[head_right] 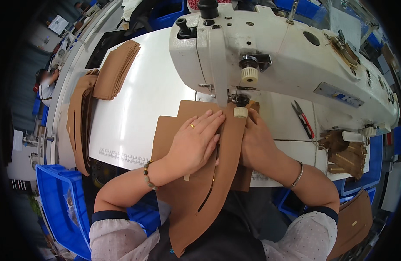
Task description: Sewing together pieces of leather using an industrial sewing machine.
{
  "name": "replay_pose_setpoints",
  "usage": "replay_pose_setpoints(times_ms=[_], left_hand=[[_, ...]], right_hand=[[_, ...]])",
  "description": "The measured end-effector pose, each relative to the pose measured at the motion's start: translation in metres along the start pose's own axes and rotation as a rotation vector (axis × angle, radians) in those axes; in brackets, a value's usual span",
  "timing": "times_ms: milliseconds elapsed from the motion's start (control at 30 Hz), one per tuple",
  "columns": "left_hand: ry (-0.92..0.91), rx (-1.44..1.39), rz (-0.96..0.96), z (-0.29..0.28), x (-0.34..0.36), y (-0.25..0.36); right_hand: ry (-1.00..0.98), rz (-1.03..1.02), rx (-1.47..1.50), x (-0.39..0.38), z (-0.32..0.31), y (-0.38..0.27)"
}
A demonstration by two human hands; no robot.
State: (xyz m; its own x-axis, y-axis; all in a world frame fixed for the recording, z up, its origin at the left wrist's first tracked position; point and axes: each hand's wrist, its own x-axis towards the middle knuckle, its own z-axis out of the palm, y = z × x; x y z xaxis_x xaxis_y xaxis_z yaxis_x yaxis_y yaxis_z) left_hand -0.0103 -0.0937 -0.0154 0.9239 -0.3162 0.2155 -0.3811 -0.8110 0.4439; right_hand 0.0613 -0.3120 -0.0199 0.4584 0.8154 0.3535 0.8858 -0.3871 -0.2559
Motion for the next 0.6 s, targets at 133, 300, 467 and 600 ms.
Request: replay_pose_setpoints(times_ms=[133, 300, 467, 600], left_hand=[[0.011, 0.082, 0.080, -0.001, 0.009, -0.011], [0.068, 0.161, 0.108, 0.001, 0.009, -0.012], [0.028, 0.129, 0.080, 0.000, 0.009, -0.015], [0.006, 0.144, 0.080, -0.002, 0.009, -0.016]], right_hand=[[-0.013, -0.024, -0.045, -0.003, 0.004, 0.004], [-0.030, 0.009, -0.035, -0.007, 0.007, 0.006], [-0.055, -0.004, -0.054, -0.008, 0.008, 0.005], [-0.029, -0.004, -0.038, -0.008, 0.009, 0.005]])
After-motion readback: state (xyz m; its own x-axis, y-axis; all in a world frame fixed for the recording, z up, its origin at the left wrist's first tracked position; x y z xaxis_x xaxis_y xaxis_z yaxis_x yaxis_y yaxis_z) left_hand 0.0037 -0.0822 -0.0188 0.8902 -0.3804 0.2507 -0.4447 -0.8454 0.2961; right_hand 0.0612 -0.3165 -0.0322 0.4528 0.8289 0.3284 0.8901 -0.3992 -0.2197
